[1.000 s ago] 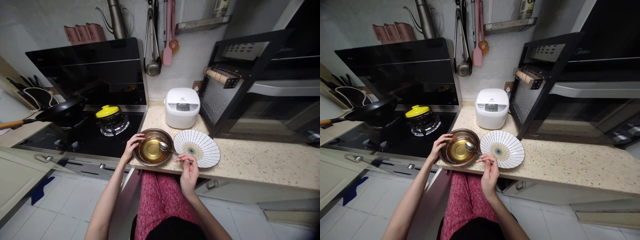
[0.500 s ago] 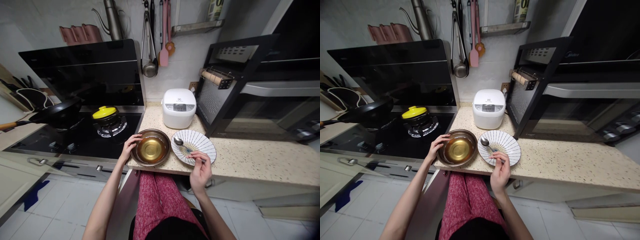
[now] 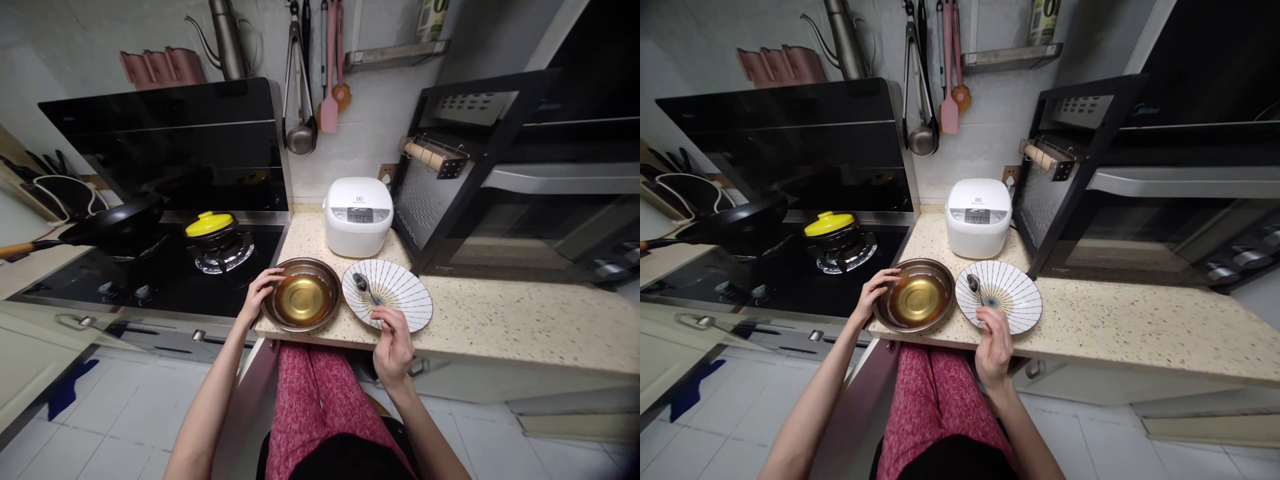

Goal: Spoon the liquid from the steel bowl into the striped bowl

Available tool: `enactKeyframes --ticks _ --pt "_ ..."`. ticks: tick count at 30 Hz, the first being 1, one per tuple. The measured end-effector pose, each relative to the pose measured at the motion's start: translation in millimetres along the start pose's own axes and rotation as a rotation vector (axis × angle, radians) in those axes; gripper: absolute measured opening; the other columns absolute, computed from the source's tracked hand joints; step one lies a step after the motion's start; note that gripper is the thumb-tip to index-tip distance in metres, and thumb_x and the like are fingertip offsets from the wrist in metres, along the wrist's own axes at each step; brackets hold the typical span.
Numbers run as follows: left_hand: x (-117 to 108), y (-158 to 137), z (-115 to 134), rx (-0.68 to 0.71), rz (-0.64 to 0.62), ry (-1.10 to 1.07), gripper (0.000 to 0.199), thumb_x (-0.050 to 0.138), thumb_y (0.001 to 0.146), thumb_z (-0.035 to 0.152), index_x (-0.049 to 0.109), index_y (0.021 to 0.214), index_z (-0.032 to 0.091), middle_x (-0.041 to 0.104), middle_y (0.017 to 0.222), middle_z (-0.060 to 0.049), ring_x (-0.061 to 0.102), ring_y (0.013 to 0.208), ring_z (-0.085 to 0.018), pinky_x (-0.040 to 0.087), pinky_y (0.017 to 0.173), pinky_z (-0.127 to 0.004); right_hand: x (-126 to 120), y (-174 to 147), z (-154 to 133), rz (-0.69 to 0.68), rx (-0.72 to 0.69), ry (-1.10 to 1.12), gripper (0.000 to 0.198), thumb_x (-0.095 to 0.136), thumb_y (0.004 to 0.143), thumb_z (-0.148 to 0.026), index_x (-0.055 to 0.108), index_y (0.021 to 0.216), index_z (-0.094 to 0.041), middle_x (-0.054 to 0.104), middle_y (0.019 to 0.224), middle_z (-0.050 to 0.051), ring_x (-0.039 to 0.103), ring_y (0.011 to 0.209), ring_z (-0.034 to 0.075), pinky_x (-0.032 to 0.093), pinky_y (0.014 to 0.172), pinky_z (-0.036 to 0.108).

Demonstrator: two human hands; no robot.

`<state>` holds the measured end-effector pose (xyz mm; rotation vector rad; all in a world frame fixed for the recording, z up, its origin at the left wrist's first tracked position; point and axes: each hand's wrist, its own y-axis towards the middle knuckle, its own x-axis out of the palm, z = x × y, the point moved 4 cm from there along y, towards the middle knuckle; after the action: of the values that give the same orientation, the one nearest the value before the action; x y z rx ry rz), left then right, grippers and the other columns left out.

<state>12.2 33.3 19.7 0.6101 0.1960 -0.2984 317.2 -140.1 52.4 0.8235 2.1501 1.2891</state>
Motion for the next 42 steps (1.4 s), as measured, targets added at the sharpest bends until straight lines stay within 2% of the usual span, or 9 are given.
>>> enactKeyframes --ticks 7,9,16,21,25,29,34,42 --pt "-0.7 0.1 -1.6 0.001 -0.001 -0.015 0.034 0.056 0.089 0.029 0.081 0.11 0.021 0.069 0.136 -0.011 0.059 0.13 -0.034 0.037 0.118 -0.055 0.2 -1.7 0.5 -0.001 -0.056 -0.005 0.029 0.046 0.099 -0.006 0.067 0.113 -0.022 0.074 0.099 0.006 0.071 0.093 0.021 0.058 0.083 0.041" --pt "-0.6 0.2 -1.2 0.002 -0.006 -0.014 0.034 0.056 0.089 0.03 0.081 0.11 0.021 0.069 0.136 -0.012 0.059 0.13 -0.035 0.037 0.118 -0.055 0.4 -1.6 0.5 0.004 -0.011 0.026 0.026 0.047 0.101 -0.01 0.067 0.109 -0.022 0.074 0.099 0.006 0.071 0.093 0.022 0.058 0.084 0.041" --pt "-0.2 0.2 -0.6 -0.001 -0.002 -0.007 0.034 0.056 0.09 0.03 0.081 0.111 0.02 0.069 0.136 -0.012 0.059 0.13 -0.035 0.038 0.118 -0.056 10.3 -10.4 0.3 0.063 0.295 0.22 0.02 0.046 0.105 -0.022 0.064 0.097 -0.023 0.07 0.094 0.005 0.068 0.089 0.021 0.057 0.08 0.04" --pt "0.7 0.0 2.0 0.011 0.0 0.0 0.035 0.054 0.091 0.029 0.081 0.111 0.02 0.069 0.135 -0.013 0.059 0.13 -0.035 0.038 0.117 -0.056 32.5 -18.1 -16.2 -0.051 0.312 0.297 0.023 0.045 0.105 -0.018 0.065 0.094 -0.023 0.069 0.093 0.004 0.067 0.091 0.019 0.056 0.084 0.037" --pt "1.4 -0.6 3.7 0.0 -0.003 0.001 0.035 0.054 0.091 0.029 0.081 0.111 0.02 0.068 0.136 -0.013 0.058 0.131 -0.036 0.037 0.118 -0.056 49.9 -21.5 -27.1 -0.14 0.313 0.326 0.022 0.046 0.104 -0.017 0.065 0.093 -0.023 0.069 0.092 0.003 0.067 0.088 0.018 0.055 0.078 0.033" --pt "1.7 -0.5 3.5 -0.002 -0.005 0.003 0.035 0.054 0.092 0.031 0.081 0.112 0.02 0.068 0.136 -0.013 0.058 0.131 -0.035 0.037 0.118 -0.055 60.3 -25.6 -25.4 -0.182 0.356 0.349 0.022 0.046 0.105 -0.02 0.064 0.093 -0.022 0.068 0.091 0.003 0.065 0.082 0.016 0.054 0.074 0.031" --pt "1.4 0.0 1.9 0.0 -0.009 -0.003 0.035 0.055 0.092 0.033 0.081 0.112 0.02 0.068 0.136 -0.013 0.058 0.131 -0.036 0.037 0.118 -0.056 65.5 -32.3 -16.9 -0.199 0.481 0.375 0.022 0.046 0.106 -0.027 0.065 0.097 -0.022 0.065 0.089 0.002 0.061 0.074 0.015 0.053 0.069 0.03" --pt "0.9 0.0 2.0 -0.002 -0.003 -0.002 0.035 0.055 0.091 0.033 0.081 0.111 0.021 0.068 0.136 -0.012 0.058 0.13 -0.036 0.037 0.118 -0.056 69.3 -41.9 -9.2 -0.15 0.647 0.488 0.021 0.048 0.106 -0.034 0.063 0.096 -0.022 0.065 0.091 0.002 0.062 0.073 0.015 0.054 0.069 0.03"
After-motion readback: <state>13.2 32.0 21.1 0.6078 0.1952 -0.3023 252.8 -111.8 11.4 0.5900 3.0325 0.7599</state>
